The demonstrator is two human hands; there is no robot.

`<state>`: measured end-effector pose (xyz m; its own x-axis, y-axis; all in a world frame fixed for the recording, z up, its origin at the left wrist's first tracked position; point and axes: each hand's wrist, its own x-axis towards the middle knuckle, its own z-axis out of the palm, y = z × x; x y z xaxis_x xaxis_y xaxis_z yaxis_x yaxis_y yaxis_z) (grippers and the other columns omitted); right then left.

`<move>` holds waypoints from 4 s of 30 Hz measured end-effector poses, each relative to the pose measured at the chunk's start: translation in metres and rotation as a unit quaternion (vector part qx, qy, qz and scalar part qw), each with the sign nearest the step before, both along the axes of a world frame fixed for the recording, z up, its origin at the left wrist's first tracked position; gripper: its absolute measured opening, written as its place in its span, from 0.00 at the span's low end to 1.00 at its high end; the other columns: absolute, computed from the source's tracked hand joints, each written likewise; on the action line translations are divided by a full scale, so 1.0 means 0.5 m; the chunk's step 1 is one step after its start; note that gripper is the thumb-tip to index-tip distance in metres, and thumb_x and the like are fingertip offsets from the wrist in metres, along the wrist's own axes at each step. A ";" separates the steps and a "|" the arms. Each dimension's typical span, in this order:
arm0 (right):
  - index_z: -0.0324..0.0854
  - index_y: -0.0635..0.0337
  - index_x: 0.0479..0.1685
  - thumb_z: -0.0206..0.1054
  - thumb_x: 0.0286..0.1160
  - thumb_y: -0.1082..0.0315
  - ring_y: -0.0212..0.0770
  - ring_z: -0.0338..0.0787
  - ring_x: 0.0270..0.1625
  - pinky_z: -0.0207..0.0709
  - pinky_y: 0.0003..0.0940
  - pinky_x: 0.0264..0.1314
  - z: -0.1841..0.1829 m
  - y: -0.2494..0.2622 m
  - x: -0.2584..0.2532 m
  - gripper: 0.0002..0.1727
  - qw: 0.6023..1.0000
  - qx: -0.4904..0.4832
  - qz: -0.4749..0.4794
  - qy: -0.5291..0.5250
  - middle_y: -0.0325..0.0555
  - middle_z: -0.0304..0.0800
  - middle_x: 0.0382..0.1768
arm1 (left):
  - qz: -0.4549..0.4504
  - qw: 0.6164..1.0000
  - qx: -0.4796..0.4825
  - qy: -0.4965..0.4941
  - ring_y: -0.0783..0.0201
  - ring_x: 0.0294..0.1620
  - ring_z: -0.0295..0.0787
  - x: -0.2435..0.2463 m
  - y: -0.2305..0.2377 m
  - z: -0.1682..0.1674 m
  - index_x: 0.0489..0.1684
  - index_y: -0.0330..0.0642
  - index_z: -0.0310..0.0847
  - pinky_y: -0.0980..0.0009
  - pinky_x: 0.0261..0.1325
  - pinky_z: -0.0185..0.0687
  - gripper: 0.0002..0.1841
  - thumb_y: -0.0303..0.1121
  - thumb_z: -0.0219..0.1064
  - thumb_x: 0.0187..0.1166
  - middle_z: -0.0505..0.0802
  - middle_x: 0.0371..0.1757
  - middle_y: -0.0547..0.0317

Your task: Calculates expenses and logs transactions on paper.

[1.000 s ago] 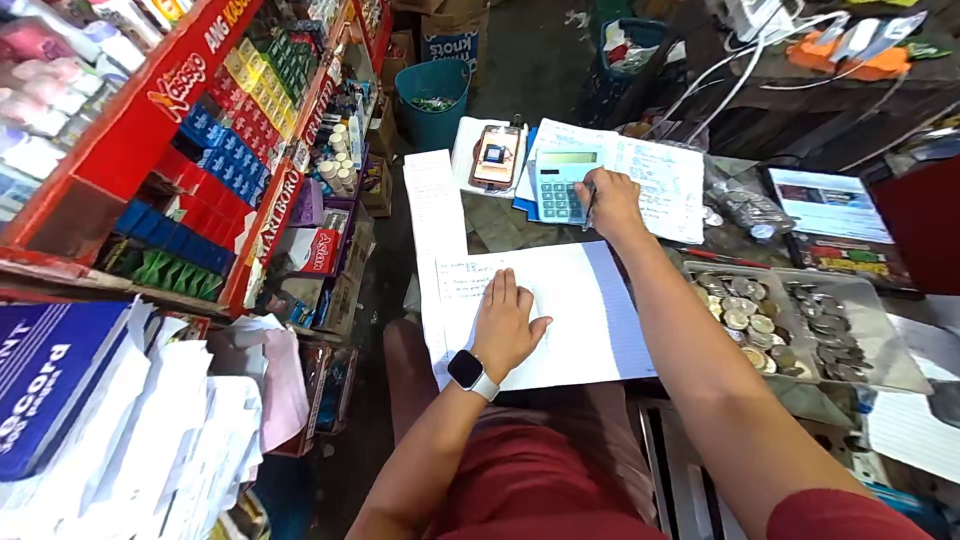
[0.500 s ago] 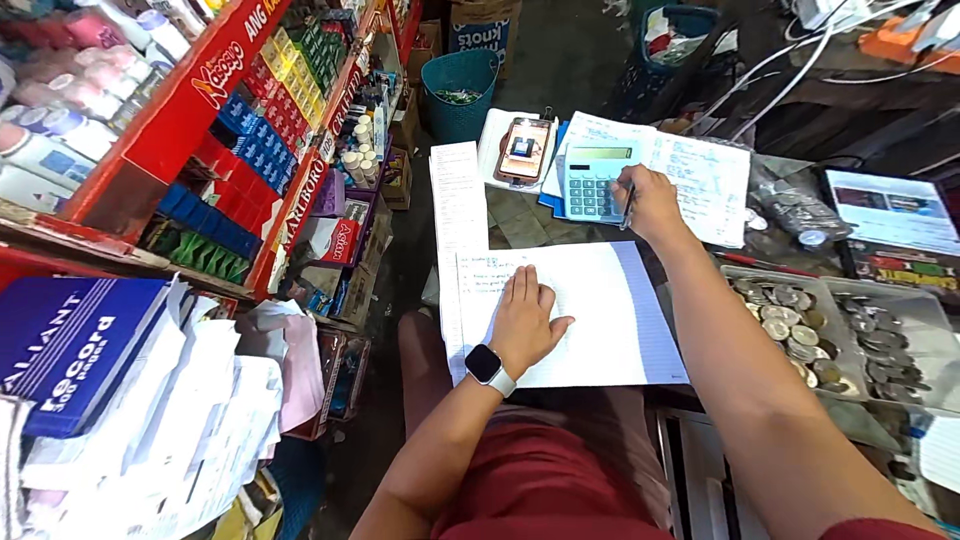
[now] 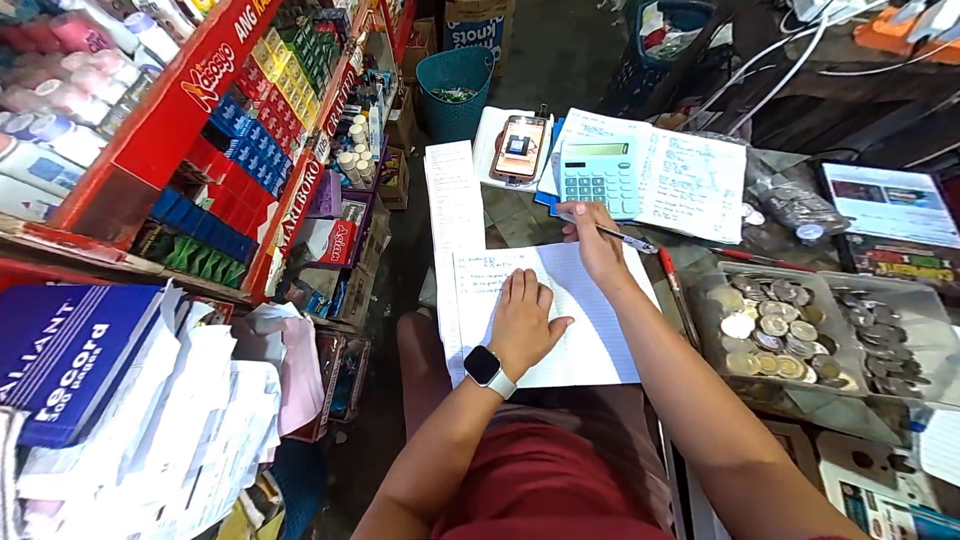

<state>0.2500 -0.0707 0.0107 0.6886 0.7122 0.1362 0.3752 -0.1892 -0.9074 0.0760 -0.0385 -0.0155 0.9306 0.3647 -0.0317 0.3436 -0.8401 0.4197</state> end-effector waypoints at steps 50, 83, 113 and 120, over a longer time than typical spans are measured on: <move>0.84 0.65 0.55 0.49 0.94 0.62 0.23 0.79 0.23 0.74 0.16 0.26 -0.072 -0.009 -0.027 0.19 0.994 0.067 -0.038 0.079 0.35 0.81 0.25 | 0.000 0.998 0.016 0.056 0.38 0.94 0.50 -0.007 -0.005 0.012 0.83 0.35 0.69 0.21 0.84 0.29 0.40 0.63 0.49 0.86 0.64 0.91 0.39; 0.84 0.65 0.55 0.50 0.94 0.62 0.23 0.79 0.23 0.74 0.17 0.27 -0.071 -0.009 -0.027 0.19 0.994 0.064 -0.041 0.082 0.35 0.80 0.25 | 0.003 0.999 0.016 0.049 0.38 0.94 0.50 -0.007 -0.006 0.009 0.82 0.35 0.69 0.21 0.84 0.30 0.39 0.62 0.49 0.86 0.65 0.91 0.39; 0.78 0.72 0.63 0.63 0.83 0.69 0.25 0.87 0.46 0.83 0.23 0.55 -0.084 0.056 -0.089 0.17 0.982 0.090 0.165 0.020 0.47 0.88 0.47 | 0.320 0.891 -0.198 -0.255 0.58 0.51 0.89 -0.314 0.143 0.023 0.61 0.34 0.82 0.62 0.52 0.88 0.14 0.32 0.58 0.88 0.87 0.62 0.43; 0.79 0.73 0.62 0.63 0.82 0.69 0.26 0.88 0.46 0.83 0.24 0.55 -0.083 0.059 -0.084 0.17 0.980 0.096 0.173 0.009 0.49 0.88 0.47 | 0.270 0.856 -0.415 -0.150 0.60 0.54 0.90 -0.373 0.090 -0.091 0.63 0.28 0.76 0.63 0.59 0.86 0.17 0.28 0.64 0.79 0.89 0.56 0.43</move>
